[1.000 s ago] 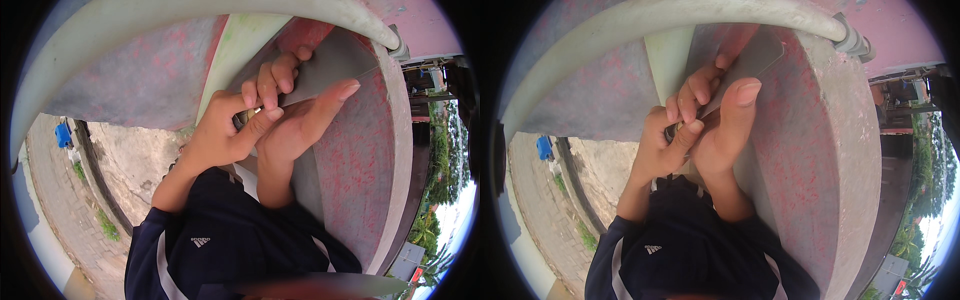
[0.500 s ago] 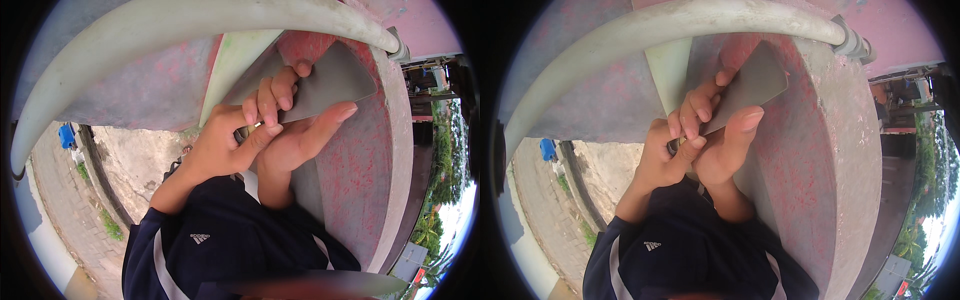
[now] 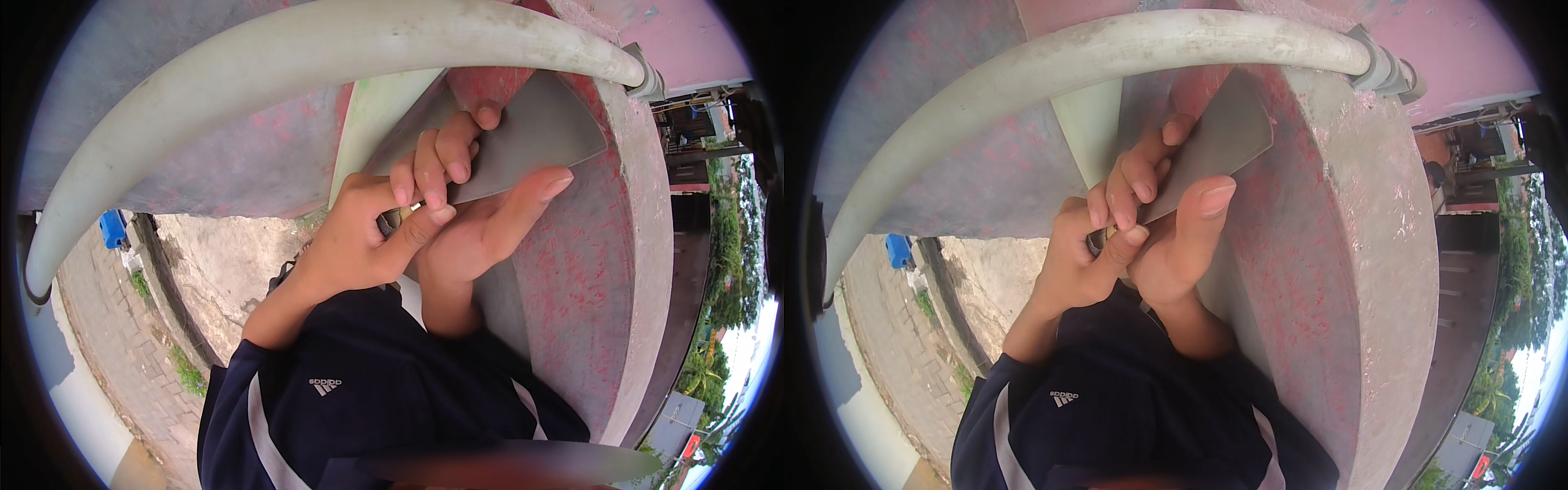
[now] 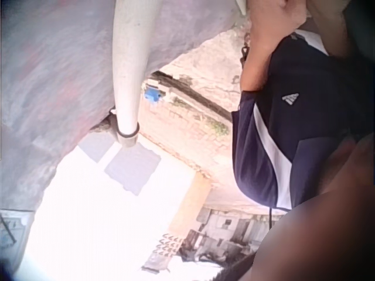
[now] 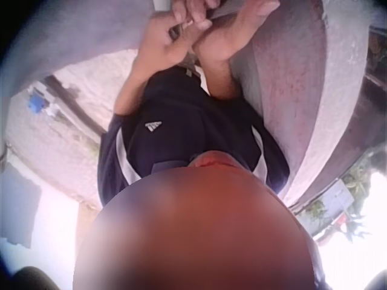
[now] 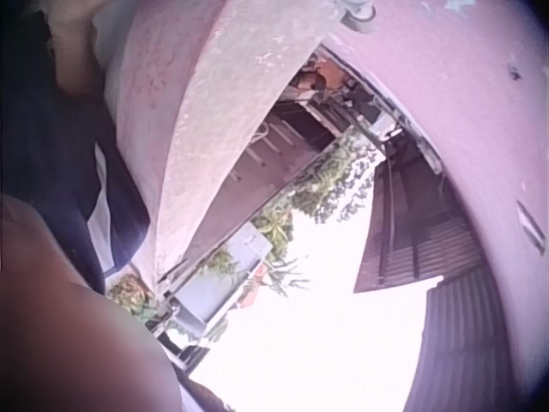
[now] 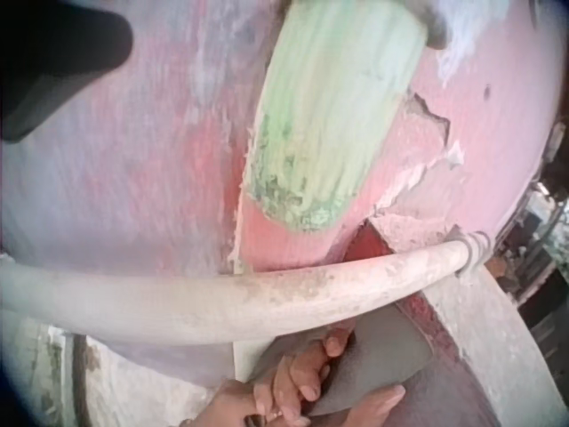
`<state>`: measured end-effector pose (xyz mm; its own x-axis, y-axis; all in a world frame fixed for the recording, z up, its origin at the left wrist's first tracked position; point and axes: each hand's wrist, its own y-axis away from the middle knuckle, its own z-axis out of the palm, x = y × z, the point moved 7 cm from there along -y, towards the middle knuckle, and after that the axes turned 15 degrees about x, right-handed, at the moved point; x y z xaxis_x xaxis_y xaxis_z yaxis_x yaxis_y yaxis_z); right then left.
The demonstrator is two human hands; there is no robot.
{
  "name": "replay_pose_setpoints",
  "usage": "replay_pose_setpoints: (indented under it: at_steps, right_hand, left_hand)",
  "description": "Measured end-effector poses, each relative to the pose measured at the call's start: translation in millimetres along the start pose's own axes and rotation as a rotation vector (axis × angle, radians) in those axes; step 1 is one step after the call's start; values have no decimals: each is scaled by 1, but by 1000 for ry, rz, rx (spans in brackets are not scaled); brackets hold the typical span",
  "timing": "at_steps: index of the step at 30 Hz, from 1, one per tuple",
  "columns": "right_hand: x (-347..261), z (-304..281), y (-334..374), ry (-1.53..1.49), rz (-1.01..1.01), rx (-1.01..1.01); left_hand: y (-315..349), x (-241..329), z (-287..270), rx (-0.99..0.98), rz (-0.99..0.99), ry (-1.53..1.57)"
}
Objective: The person uses a metal scraper to remove material from a curved concrete surface. They repeatedly scrape and wipe the area with a cloth, focusing on a specific section of the structure.
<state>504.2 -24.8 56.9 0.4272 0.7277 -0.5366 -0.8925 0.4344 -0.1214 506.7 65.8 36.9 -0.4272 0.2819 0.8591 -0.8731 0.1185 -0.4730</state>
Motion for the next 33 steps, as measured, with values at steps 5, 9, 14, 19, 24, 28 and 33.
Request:
replay_pose_setpoints:
  at_steps: [5, 9, 14, 19, 24, 28, 33]
  right_hand:
    - [-6, 2, -4, 151, -51, -23]
    - [-7, -5, -3, 122, -53, -37]
    - [12, -26, 7, 403, -7, 188]
    - [-8, -5, 5, 374, -140, -4]
    - [31, -56, 5, 336, 42, 193]
    - [114, -167, 85, 293, 504, 823]
    - [127, -199, 153, 734, 425, 229]
  left_hand:
    - [1, -5, 1, -17, -154, -7]
    - [8, -5, 9, 38, -12, -153]
    - [25, -23, 9, 95, -25, -219]
    - [16, -3, 12, 99, 198, -287]
    - [38, -57, -3, -25, -223, -385]
    - [109, -114, -50, -311, -350, -527]
    - [168, -138, -101, -341, -670, -261]
